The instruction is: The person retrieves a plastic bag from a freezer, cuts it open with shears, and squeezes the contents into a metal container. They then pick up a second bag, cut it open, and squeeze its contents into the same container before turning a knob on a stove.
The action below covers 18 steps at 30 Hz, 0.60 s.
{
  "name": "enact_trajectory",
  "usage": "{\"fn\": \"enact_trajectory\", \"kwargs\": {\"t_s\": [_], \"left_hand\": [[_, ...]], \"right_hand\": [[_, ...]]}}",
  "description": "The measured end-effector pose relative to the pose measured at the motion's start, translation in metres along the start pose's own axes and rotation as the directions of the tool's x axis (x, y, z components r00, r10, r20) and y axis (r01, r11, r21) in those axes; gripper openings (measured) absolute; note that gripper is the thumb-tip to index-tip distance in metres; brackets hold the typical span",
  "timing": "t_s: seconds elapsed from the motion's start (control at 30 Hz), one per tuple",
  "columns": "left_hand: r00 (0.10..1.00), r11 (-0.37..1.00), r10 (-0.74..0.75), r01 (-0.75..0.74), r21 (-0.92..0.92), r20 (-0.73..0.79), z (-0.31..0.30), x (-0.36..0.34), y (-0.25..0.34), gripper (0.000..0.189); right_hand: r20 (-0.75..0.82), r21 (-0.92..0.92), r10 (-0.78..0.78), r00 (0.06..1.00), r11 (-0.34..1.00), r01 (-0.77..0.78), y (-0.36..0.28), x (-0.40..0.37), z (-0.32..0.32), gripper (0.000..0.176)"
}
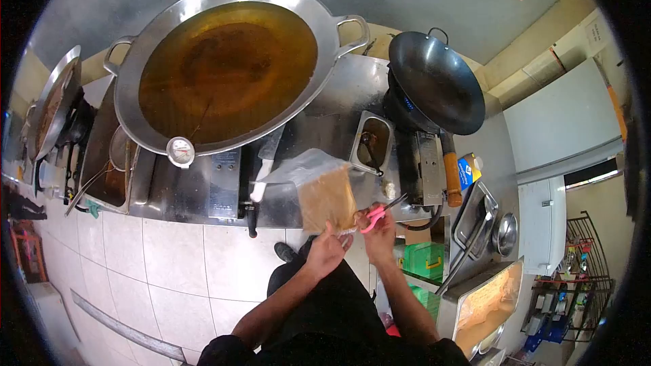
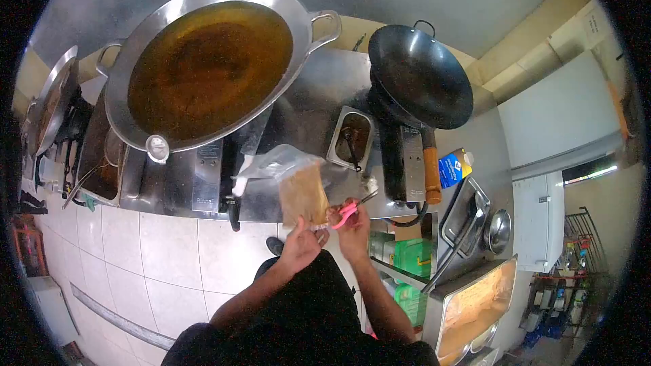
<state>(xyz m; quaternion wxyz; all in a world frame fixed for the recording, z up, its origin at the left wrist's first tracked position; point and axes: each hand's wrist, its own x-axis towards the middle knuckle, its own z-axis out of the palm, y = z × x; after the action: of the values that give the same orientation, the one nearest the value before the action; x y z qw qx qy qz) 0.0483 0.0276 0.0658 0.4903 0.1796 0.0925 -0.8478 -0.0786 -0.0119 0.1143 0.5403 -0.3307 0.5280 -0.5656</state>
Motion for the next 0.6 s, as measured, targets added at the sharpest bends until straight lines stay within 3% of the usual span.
{"fn": "enact_trajectory", "kwargs": {"t_s": [0.03,0.17,0.2,0.3,0.33,0.47,0.57,0.6], "left_hand": [[0.999,1.000,0.014,-0.016,-0.025,-0.052,-0.010,0.008,-0.002,0.038],[0.987,0.999,-0.035,0.031,-0.030,-0.158,-0.037,0.008,-0.008,0.029],[0.982,1.000,-0.013,0.013,0.000,-0.190,-0.046,0.009,-0.010,0.028],[0.962,0.995,0.075,-0.056,0.079,-0.261,-0.064,0.012,-0.018,0.028],[0.956,0.991,0.110,-0.087,0.098,-0.272,-0.064,0.016,-0.018,0.029],[0.928,0.946,0.269,-0.204,0.251,-0.259,-0.061,0.024,-0.021,0.034],[0.931,0.930,0.232,-0.127,0.345,-0.283,-0.063,0.027,-0.025,0.036],[0.932,0.931,0.219,-0.111,0.346,-0.290,-0.064,0.027,-0.026,0.037]], "right_hand": [[-0.078,0.062,0.030,0.997,0.998,-0.025,0.014,-0.007,-0.007,0.033],[-0.007,0.041,0.077,0.997,0.996,-0.077,0.058,-0.033,-0.042,0.033],[0.003,-0.052,0.096,0.995,0.994,-0.096,0.062,-0.034,-0.045,0.034],[-0.046,-0.005,0.241,0.970,0.970,-0.241,0.065,-0.037,-0.051,0.037],[-0.025,-0.021,0.184,0.983,0.983,-0.185,0.071,-0.039,-0.056,0.041],[0.036,-0.172,0.425,0.904,0.894,-0.413,0.041,-0.072,-0.073,0.057],[0.141,-0.418,0.588,0.797,0.765,-0.490,0.042,-0.099,-0.079,0.052],[0.132,-0.407,0.604,0.786,0.756,-0.513,0.039,-0.102,-0.073,0.046]]}}
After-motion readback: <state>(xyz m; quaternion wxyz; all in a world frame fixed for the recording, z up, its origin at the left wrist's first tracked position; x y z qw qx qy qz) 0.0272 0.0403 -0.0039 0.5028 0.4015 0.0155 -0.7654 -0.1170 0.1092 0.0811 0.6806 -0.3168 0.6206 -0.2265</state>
